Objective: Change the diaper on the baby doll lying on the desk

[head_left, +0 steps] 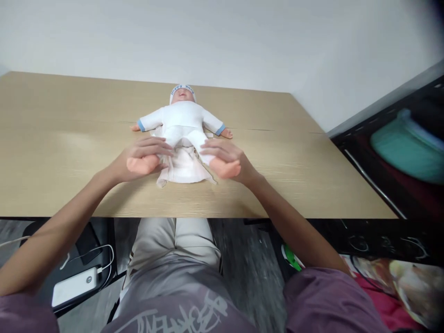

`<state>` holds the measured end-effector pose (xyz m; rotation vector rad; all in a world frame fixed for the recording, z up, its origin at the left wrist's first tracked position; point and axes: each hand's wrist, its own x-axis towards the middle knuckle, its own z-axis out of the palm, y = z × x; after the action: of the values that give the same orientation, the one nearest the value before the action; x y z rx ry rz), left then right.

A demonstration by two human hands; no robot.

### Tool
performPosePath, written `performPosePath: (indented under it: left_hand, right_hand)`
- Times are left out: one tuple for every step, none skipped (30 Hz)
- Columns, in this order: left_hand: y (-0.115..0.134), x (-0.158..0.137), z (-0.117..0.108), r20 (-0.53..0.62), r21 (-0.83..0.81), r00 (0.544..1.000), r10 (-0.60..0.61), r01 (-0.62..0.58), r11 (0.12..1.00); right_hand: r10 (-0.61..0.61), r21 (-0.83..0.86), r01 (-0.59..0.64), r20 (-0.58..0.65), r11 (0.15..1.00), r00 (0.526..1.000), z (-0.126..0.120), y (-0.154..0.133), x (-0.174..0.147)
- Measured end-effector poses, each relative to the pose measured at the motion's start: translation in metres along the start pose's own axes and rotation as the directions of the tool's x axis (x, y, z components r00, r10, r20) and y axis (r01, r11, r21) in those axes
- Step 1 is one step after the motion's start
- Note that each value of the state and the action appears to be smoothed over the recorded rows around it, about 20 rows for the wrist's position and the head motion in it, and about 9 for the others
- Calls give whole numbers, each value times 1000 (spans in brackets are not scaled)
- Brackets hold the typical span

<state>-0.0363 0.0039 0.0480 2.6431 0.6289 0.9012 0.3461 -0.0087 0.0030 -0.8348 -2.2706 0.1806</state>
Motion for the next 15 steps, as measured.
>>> performPosePath:
  left_hand:
    - [-6,-13,2,37,38,999,1,-2,999]
    - [-11,-24,4,84,82,996,-6,-1,997]
    - [-16,-34,6,132,128,991,-15,-2,992]
    - [-19,-41,9,174,172,985,-23,-7,985]
    - [-20,-47,12,202,213,979,-31,-13,977]
    - [-21,-50,15,222,245,974,-40,-16,969]
    - [-21,-53,17,235,265,971,-48,-17,964]
    - [-20,-53,18,247,272,967,-56,-13,962]
    - [-19,-53,19,258,268,964,-65,-7,963]
    - [-19,-52,20,267,257,961,-77,6,966]
    - [-18,-51,19,276,241,957,-92,24,970]
    - [-17,-50,19,282,223,953,-108,44,974]
    - [-16,-48,17,286,204,950,-124,66,977]
    - [-15,-47,16,289,186,947,-141,89,979]
    - [-14,-45,15,292,169,943,-157,111,979]
  right_hand:
    - [-68,-24,69,38,997,997,1,5,-8]
    - [-136,-55,139,64,989,989,3,10,-15]
    - [-192,-87,199,78,976,978,7,15,-21]
    - [-227,-115,234,78,965,971,10,20,-26]
    - [-239,-131,247,69,960,968,14,24,-30]
    - [-242,-138,249,68,959,968,17,26,-32]
    - [-238,-138,247,76,959,968,18,28,-34]
    - [-226,-134,237,92,962,970,19,29,-34]
    - [-209,-127,223,114,966,971,18,28,-35]
    - [-189,-120,206,138,971,972,16,26,-34]
    - [-164,-114,183,164,976,973,13,23,-34]
    - [-136,-112,159,192,981,972,10,20,-33]
    - [-105,-109,132,223,985,969,6,17,-32]
    - [-73,-104,102,254,989,964,1,14,-31]
    - [-43,-93,72,285,993,957,-3,11,-30]
